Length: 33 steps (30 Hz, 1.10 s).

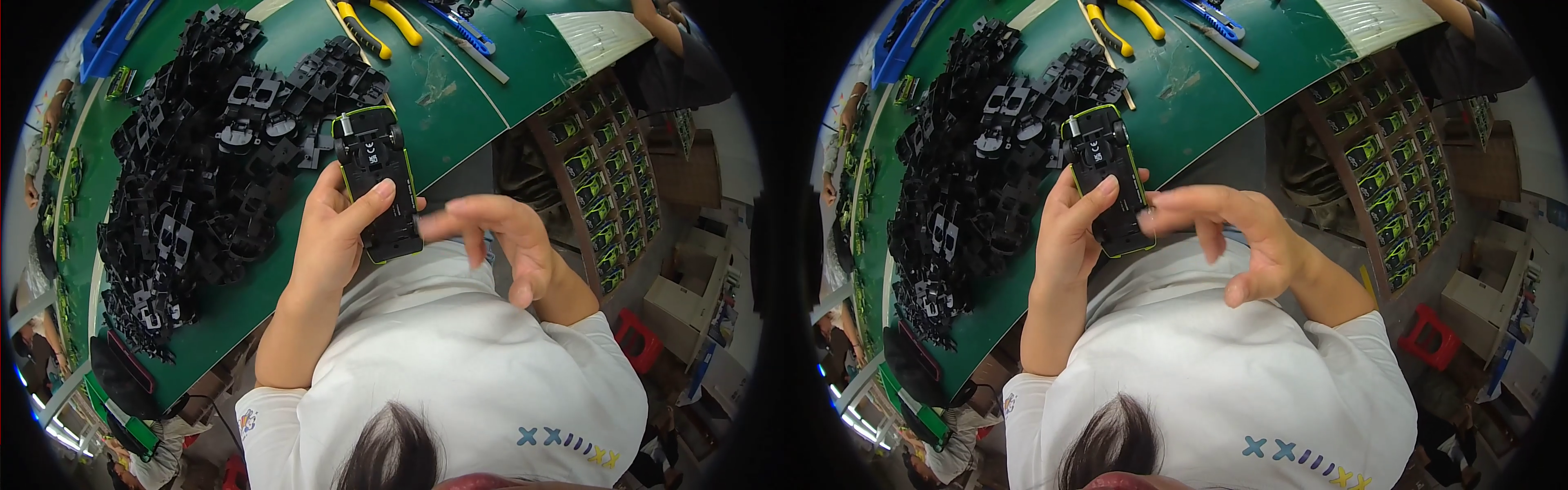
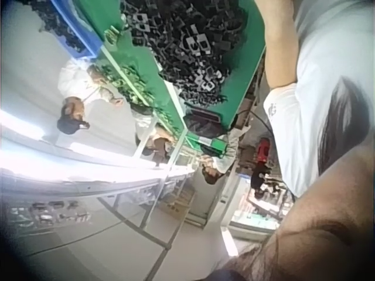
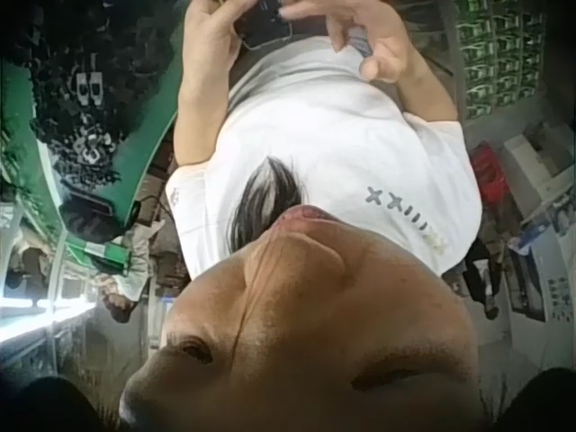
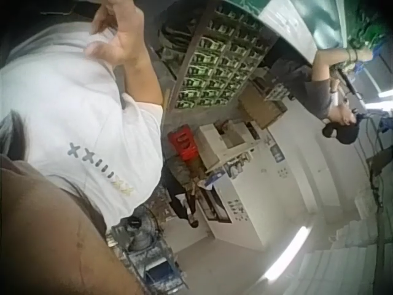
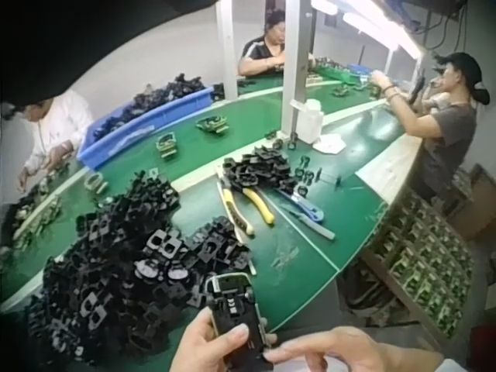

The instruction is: The person disassembles and assembles toy cars by hand, removing and inserting wheel axles, plastic interior components, and chassis bases into toy car bodies at a workstation.

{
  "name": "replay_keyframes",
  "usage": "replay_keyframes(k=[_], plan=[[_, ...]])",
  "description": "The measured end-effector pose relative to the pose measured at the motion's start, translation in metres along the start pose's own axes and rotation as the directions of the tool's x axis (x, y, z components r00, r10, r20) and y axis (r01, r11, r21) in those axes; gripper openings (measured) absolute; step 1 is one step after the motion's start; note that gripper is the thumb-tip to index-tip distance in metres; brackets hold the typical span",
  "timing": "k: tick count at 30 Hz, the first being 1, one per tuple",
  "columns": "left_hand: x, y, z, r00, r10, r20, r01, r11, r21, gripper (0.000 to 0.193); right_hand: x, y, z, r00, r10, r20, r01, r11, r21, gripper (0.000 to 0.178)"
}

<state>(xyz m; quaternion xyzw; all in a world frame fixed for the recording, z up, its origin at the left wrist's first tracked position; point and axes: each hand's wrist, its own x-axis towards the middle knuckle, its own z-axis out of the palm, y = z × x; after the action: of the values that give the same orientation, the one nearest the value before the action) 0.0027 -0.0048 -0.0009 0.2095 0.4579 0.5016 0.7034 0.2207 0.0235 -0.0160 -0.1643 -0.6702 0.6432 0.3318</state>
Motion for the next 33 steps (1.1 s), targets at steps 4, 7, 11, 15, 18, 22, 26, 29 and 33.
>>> replay_keyframes(k=[4,7,11,15,18,22,26,29,33], plan=[[-0.001,-0.002,-0.001,0.999,0.042,-0.012,-0.041,0.999,0.026,0.037,0.000,0.004,0.000,0.997,-0.008,-0.076,0.006,1.000,-0.029,0.092],[-0.003,0.001,0.001,1.000,0.015,-0.008,-0.015,1.000,-0.005,0.037,-0.008,0.007,-0.024,0.941,-0.077,0.329,0.079,0.997,0.008,0.099],[0.000,-0.004,-0.004,0.997,0.069,-0.036,-0.066,0.995,0.081,0.036,0.005,0.003,-0.006,0.996,-0.089,0.011,0.089,0.992,-0.087,0.099],[-0.001,-0.001,-0.001,0.999,0.043,-0.025,-0.043,0.999,0.019,0.034,-0.005,-0.003,-0.013,0.974,0.033,0.223,-0.003,0.991,-0.135,0.091],[-0.003,0.000,0.000,1.000,0.023,-0.013,-0.023,1.000,-0.017,0.034,-0.007,-0.001,-0.020,0.980,-0.110,0.163,0.133,0.982,-0.137,0.088],[0.000,-0.003,-0.002,0.998,0.058,0.004,-0.058,0.998,0.001,0.033,0.011,0.003,0.006,0.988,-0.147,-0.050,0.140,0.982,-0.129,0.081],[-0.004,-0.001,0.001,0.998,0.047,-0.030,-0.048,0.998,-0.030,0.034,-0.005,-0.002,-0.026,0.967,-0.053,0.251,0.129,0.947,-0.296,0.073],[-0.003,-0.001,0.007,0.998,0.033,-0.048,-0.036,0.998,-0.061,0.032,0.003,-0.013,0.004,0.970,0.175,-0.172,-0.212,0.950,-0.230,0.065],[0.000,0.001,0.007,0.999,-0.015,-0.039,0.009,0.991,-0.137,0.031,0.018,-0.013,0.029,0.862,0.442,-0.249,-0.409,0.896,0.172,0.066]])
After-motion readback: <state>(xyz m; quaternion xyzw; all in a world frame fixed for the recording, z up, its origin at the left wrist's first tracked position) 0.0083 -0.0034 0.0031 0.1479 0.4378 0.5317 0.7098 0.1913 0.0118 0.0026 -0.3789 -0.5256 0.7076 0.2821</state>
